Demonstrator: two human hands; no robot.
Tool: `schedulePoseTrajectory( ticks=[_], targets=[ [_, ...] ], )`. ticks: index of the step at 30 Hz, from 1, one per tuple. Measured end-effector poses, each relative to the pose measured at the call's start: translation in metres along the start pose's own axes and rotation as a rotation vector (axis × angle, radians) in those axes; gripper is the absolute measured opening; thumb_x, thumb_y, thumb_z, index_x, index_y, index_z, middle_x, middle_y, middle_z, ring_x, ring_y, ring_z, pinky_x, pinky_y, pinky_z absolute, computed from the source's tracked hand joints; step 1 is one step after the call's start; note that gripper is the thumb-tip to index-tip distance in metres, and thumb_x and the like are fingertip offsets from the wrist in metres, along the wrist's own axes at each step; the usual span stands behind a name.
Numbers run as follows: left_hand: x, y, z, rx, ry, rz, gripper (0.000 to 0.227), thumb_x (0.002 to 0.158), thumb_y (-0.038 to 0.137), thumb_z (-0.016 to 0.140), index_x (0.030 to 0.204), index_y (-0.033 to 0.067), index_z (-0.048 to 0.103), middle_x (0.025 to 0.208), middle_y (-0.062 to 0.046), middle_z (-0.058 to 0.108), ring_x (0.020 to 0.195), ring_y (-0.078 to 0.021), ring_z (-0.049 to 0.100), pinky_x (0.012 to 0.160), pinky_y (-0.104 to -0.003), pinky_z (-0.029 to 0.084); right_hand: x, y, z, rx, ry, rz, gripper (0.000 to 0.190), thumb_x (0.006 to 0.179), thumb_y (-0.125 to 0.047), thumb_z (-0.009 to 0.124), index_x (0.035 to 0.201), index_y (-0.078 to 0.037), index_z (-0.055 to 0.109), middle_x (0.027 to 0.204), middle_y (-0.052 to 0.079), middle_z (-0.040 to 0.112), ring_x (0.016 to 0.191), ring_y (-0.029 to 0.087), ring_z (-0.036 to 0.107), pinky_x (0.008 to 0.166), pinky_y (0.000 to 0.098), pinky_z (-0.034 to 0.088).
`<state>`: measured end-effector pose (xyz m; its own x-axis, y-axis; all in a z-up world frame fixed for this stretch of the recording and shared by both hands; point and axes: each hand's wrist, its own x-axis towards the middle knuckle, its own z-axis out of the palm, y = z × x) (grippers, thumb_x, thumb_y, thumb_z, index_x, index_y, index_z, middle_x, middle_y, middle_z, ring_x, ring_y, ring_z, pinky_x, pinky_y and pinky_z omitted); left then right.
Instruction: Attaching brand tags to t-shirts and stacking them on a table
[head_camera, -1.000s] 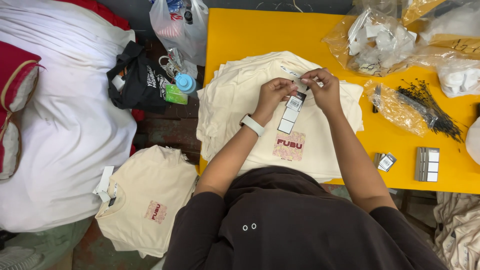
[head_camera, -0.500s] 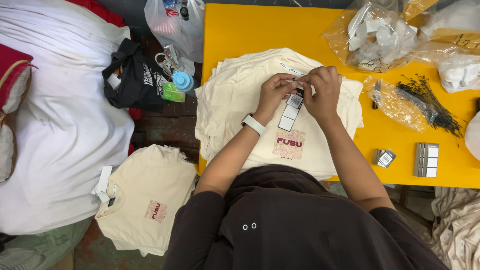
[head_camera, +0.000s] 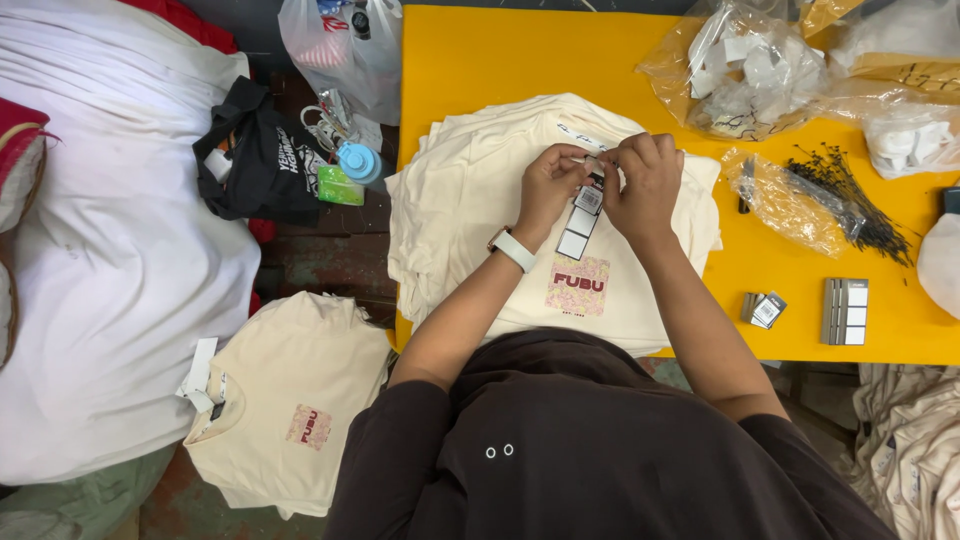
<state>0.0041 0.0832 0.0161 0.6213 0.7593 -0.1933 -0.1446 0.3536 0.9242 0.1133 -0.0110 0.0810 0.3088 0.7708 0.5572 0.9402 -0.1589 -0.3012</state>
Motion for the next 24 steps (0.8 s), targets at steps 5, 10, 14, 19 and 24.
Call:
schedulePoseTrajectory(
  ticks=[5,10,14,19,24],
  targets=[
    [-0.002,0.004,0.0,0.033,0.003,0.017,0.012,0.092,0.012,0.075,0.104,0.0109,0.073,0.084,-0.006,0.074,0.077,-0.0138,0.075,0.061,-0.02,0.06,0.0,0.0,-0.002,0.044,0.012,0.034,0.011,0.094,-0.011,0.079,0.09,-0.016,0.07,0.092,-0.002,0.053,0.091,0.024,0.049,0.078,0.0385,0.035],
    [0.003,-0.005,-0.003,0.019,-0.022,-0.011,0.01,0.096,0.014,0.07,0.106,0.0109,0.074,0.088,-0.005,0.075,0.08,-0.012,0.075,0.061,-0.019,0.061,-0.001,0.002,0.0,0.104,-0.006,0.089,0.01,0.098,-0.011,0.078,0.091,-0.015,0.071,0.092,-0.002,0.054,0.093,0.024,0.049,0.08,0.0387,0.035],
    [0.007,-0.014,-0.005,0.036,-0.047,-0.013,0.015,0.103,0.014,0.061,0.109,0.0101,0.074,0.09,-0.006,0.076,0.081,-0.0112,0.075,0.06,-0.019,0.06,-0.002,0.005,0.002,0.114,-0.006,0.116,0.009,0.099,-0.012,0.078,0.093,-0.015,0.072,0.093,-0.002,0.053,0.094,0.024,0.048,0.081,0.0387,0.035],
    [0.008,-0.016,-0.006,0.056,-0.067,-0.011,0.018,0.105,0.014,0.057,0.109,0.0098,0.074,0.089,-0.006,0.076,0.081,-0.0109,0.074,0.059,-0.018,0.059,-0.003,0.004,0.005,0.112,-0.019,0.109,0.01,0.099,-0.013,0.078,0.092,-0.016,0.071,0.093,-0.002,0.054,0.095,0.024,0.048,0.082,0.0393,0.035],
    [0.007,-0.009,-0.005,0.066,-0.073,-0.011,0.017,0.104,0.012,0.057,0.106,0.0081,0.074,0.09,-0.008,0.077,0.08,-0.0128,0.075,0.059,-0.019,0.059,-0.002,0.001,0.006,0.129,-0.025,0.112,0.011,0.099,-0.013,0.078,0.092,-0.015,0.071,0.093,-0.002,0.053,0.095,0.024,0.048,0.083,0.0391,0.035]
  ],
)
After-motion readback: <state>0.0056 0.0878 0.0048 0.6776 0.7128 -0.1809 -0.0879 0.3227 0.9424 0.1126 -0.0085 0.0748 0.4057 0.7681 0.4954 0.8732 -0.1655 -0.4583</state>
